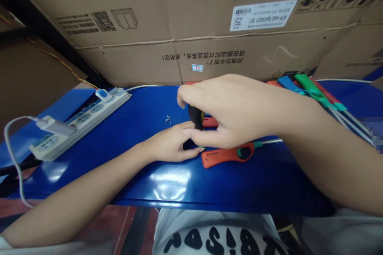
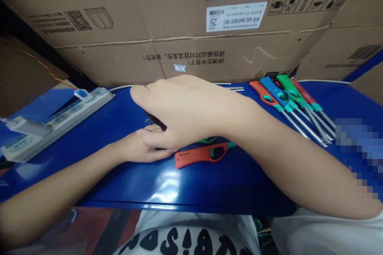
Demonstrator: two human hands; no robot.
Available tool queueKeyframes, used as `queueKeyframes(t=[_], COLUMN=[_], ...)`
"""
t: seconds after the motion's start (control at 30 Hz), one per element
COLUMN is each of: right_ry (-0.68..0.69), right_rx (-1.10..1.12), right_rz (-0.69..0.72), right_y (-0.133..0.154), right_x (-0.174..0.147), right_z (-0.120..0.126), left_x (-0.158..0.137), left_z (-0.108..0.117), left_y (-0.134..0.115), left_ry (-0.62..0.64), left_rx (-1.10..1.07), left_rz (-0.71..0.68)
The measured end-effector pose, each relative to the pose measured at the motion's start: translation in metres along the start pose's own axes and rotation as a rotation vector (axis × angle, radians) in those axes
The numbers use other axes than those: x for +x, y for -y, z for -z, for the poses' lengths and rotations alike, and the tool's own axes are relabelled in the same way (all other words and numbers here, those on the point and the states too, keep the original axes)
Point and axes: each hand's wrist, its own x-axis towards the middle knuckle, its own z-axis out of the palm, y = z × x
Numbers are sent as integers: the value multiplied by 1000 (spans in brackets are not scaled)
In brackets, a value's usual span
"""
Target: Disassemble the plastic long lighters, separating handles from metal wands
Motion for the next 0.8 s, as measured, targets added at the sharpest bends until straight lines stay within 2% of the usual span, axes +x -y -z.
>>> queueKeyframes(t=[0.3, 0.47, 0.8], right_ry=[-2, -6, -14], right_rx=[-45, -12, -33], right_rz=[-20, 37, 27], right_y=[0, 0, -1], right_x=[1, 2, 2], right_z=[0, -2, -3], left_x=[-1, -1, -3], left_z=[0, 0, -1], left_y=[-1, -2, -2], left_ry=[19, -18, 2], left_rx=[-16, -36, -10], left_rz=[17, -16, 21])
